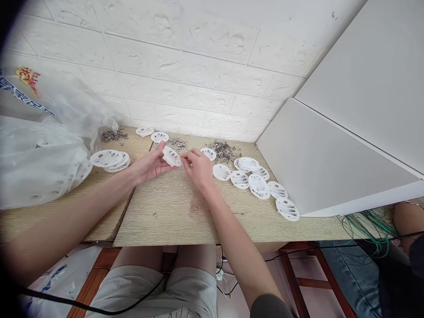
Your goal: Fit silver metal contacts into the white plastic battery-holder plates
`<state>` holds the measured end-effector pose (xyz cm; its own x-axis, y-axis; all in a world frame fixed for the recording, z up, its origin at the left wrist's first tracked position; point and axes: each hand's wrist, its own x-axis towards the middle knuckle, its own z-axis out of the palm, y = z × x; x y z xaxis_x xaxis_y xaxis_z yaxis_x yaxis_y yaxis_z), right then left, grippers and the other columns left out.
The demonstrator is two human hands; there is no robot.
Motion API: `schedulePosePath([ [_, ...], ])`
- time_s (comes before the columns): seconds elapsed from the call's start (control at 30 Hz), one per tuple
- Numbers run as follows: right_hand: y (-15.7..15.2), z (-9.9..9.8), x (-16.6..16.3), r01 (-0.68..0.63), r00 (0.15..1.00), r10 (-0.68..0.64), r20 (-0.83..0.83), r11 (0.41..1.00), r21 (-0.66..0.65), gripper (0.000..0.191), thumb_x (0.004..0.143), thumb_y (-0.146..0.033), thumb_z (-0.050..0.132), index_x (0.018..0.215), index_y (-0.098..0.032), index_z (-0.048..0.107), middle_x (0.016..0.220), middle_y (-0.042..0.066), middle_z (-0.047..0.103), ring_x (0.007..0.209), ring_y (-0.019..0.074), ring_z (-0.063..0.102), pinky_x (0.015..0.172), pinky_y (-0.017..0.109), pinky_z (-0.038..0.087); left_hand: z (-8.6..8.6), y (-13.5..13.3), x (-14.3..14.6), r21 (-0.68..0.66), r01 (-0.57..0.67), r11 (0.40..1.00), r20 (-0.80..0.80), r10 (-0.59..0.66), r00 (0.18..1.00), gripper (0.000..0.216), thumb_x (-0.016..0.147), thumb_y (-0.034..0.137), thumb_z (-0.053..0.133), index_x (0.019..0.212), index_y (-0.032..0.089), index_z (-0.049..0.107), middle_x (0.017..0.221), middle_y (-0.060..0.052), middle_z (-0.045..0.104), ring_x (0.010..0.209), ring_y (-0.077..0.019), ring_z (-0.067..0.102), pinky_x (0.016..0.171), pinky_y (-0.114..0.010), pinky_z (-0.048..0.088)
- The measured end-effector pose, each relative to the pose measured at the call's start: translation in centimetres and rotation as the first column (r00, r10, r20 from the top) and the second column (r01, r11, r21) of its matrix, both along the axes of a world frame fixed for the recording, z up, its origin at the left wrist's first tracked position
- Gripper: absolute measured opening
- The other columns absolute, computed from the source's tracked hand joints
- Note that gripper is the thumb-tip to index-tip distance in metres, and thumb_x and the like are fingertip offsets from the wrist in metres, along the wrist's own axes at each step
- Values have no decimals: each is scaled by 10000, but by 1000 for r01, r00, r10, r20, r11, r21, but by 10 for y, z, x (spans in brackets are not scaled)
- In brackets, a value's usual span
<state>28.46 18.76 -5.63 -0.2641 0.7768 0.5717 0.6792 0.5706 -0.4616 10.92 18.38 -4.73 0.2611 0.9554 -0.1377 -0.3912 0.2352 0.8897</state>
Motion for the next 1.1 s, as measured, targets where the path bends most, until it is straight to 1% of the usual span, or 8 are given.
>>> schedulePosePath([
  [0.13,0,0,0,-14,1000,15,-11,1000,16,146,882,-202,577,898,-203,722,883,30,670,717,138,580,668,261,413,2,-2,1,-8,-10,1000,10,10,1000,394,870,515,574,887,125,629,951,-139,720,904,-215,699,917,-385,567],
  [0.27,-1,0,0,-5,1000,5,3,1000,-2,145,883,-209,573,893,-210,718,895,35,667,716,141,579,655,266,405,1,-3,2,-5,-3,1000,15,3,1000,398,859,514,593,883,120,641,932,-138,720,865,-204,700,906,-380,567],
  [0.47,-2,-2,-3,45,995,-45,85,999,10,161,892,-213,561,851,-211,717,867,40,654,714,148,559,595,271,348,-3,-2,4,-27,-33,999,11,33,999,366,839,486,636,847,120,652,891,-124,721,831,-188,695,870,-354,573],
  [0.63,-4,-1,-4,57,988,-53,144,998,-20,186,898,-200,543,852,-203,724,815,46,623,675,147,531,564,272,314,-5,-2,6,10,4,1000,-2,-4,1000,350,827,460,662,826,110,670,862,-123,723,810,-182,690,823,-327,577],
  [0.77,-5,2,-3,62,982,-53,181,997,-47,187,889,-165,542,849,-192,723,805,44,609,678,150,528,579,273,314,-4,-4,7,17,7,1000,-34,-7,999,294,848,388,653,799,100,683,826,-120,724,772,-166,681,786,-301,573],
  [0.9,-3,3,0,29,984,-18,178,998,-58,187,882,-165,548,820,-198,720,786,42,597,683,154,530,593,271,325,-4,-4,7,56,35,998,-54,-32,998,286,837,377,663,793,95,692,820,-122,724,779,-175,681,788,-314,567],
  [1.1,2,2,5,-24,982,31,188,999,-39,179,890,-191,552,843,-195,725,800,44,602,703,154,542,622,269,351,-5,-3,6,104,57,993,-56,-52,997,279,808,386,686,745,115,674,794,-103,719,773,-185,676,804,-358,564],
])
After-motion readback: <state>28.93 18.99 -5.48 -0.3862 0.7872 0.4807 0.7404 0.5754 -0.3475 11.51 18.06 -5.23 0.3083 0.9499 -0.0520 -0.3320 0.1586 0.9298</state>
